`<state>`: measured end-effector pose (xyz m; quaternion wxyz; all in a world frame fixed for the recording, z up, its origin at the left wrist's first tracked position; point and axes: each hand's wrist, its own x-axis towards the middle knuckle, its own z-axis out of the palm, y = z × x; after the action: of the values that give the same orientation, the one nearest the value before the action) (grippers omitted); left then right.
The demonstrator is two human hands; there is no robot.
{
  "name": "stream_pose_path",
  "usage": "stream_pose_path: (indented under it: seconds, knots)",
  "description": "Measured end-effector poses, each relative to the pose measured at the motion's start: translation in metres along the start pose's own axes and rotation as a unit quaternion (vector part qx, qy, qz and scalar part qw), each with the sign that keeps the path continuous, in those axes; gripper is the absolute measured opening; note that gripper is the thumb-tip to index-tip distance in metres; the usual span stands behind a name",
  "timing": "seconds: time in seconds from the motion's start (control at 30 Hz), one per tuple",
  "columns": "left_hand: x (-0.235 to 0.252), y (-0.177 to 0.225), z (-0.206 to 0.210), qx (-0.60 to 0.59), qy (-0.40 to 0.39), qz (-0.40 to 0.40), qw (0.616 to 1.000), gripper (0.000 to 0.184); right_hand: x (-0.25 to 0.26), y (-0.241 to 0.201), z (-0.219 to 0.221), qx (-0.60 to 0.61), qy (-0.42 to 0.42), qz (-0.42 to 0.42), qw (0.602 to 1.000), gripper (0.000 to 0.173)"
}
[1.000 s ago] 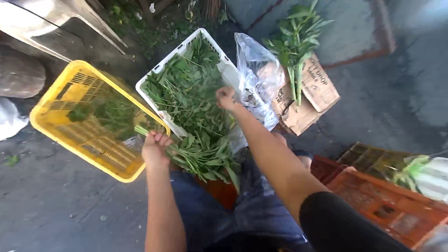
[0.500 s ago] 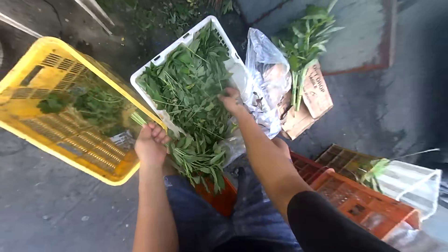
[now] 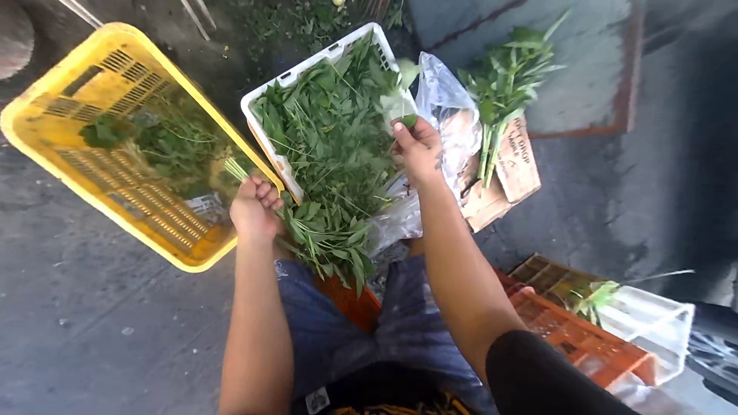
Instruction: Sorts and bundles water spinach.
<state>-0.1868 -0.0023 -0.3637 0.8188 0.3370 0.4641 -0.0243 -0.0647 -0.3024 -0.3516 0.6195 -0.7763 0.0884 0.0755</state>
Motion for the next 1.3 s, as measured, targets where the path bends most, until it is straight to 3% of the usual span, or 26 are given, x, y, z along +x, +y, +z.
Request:
stream_pose_path:
  seconds: [0.07,0.17,0.23,0.3,0.37,0.43,0.53,0.63,0.8,0.87,1.07,1.3]
  knots:
    - [-0.001,0.001,-0.001,0.002,-0.003,0.001,1.0,0.041,0.01,0.003,0.006,-0.021,0.004,0.026,0.999,0.029]
    - [-0.002,0.003,0.002,0.002,-0.008,0.005,1.0,0.04,0.027,0.011,0.008,-0.252,0.014,0.034,0.967,0.053]
    - [0.0,0.005,0.003,-0.001,-0.009,0.006,1.0,0.041,0.025,0.021,0.009,-0.336,0.02,0.019,0.942,0.043]
    - [0.001,0.007,0.003,-0.006,-0.011,0.008,1.0,0.041,0.01,0.032,0.012,-0.338,0.007,0.061,0.939,0.031]
    - [0.0,0.008,0.003,-0.003,-0.015,0.013,1.0,0.041,-0.011,0.045,0.015,-0.35,-0.037,0.147,0.924,0.036]
    - [-0.001,0.009,0.005,0.002,-0.013,0.015,1.0,0.041,-0.025,0.062,0.02,-0.39,-0.1,0.233,0.885,0.042]
    - [-0.004,0.005,0.006,0.011,-0.02,0.02,1.0,0.041,-0.034,0.095,0.023,-0.41,-0.128,0.275,0.86,0.032]
    - [-0.015,0.0,0.007,0.021,-0.038,0.027,0.999,0.039,-0.038,0.088,0.019,-0.328,-0.067,0.218,0.917,0.028]
    - [-0.052,-0.021,0.037,0.116,-0.171,0.058,0.977,0.033,-0.057,0.029,0.004,-0.211,-0.024,0.053,0.976,0.026]
    - [-0.065,-0.033,0.06,0.17,-0.211,0.087,0.959,0.021,-0.068,0.002,-0.001,-0.191,-0.031,-0.003,0.981,0.024]
    - [-0.09,-0.048,0.128,0.266,-0.228,0.143,0.926,0.024,-0.101,-0.048,-0.015,-0.169,-0.067,-0.115,0.977,0.018]
    - [-0.13,-0.027,0.135,0.235,-0.187,0.175,0.938,0.014,-0.129,-0.05,-0.049,-0.161,-0.212,-0.127,0.956,0.029]
